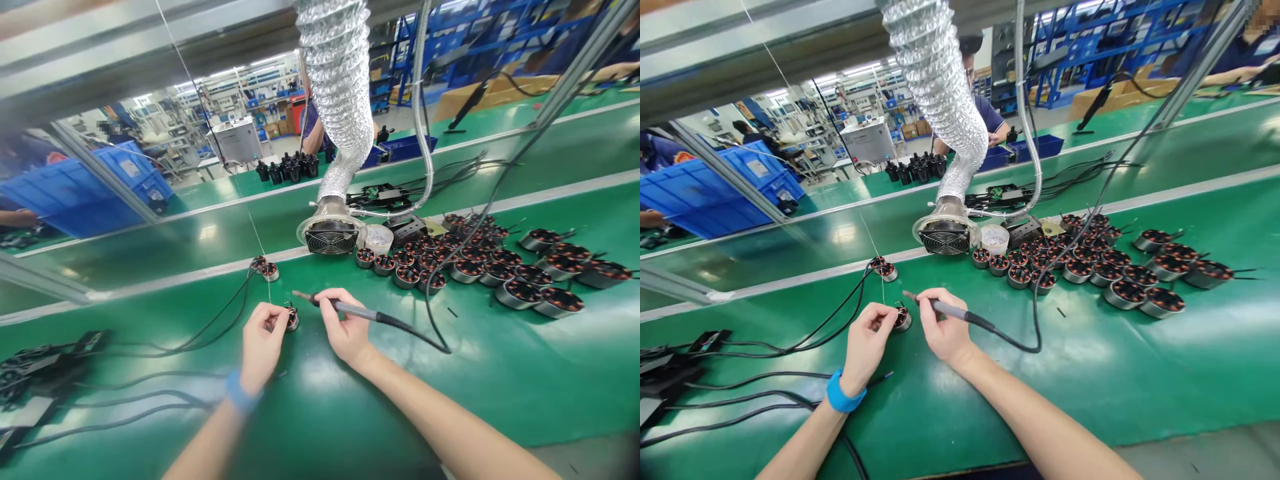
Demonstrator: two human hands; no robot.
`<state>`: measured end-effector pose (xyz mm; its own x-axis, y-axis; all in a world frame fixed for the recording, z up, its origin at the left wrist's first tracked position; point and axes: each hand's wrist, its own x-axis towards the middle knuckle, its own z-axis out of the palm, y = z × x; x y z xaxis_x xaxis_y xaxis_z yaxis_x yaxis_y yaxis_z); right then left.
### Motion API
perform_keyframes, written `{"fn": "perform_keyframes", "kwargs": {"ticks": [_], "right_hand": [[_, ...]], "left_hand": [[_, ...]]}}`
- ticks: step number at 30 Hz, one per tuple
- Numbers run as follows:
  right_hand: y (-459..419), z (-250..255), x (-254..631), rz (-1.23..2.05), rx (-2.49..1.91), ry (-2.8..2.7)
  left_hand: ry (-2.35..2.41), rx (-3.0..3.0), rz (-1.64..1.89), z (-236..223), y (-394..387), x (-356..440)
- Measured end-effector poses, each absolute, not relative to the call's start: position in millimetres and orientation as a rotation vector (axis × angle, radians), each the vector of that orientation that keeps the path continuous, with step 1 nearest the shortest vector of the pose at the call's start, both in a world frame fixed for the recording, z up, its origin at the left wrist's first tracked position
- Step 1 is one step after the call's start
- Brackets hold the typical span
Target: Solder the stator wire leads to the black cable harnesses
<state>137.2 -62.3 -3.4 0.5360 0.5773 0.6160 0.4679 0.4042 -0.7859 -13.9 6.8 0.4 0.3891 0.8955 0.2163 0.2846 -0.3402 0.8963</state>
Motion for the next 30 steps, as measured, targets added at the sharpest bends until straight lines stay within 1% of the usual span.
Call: {"fn": "perform_keyframes", "kwargs": {"ticks": [5, 15, 30], "right_hand": [[-68, -4, 139, 0.1, -1.126, -1.111], [-67, -6, 137, 0.111, -1.121, -1.17], [-67, -7, 136, 0.167, -1.09, -1.088]], "left_hand": [[1.061, 1.775, 0.947, -3, 9, -13], [1.032, 1.7, 0.976, -10, 13, -13], [1.031, 1.707, 0.973, -8, 14, -13]]}}
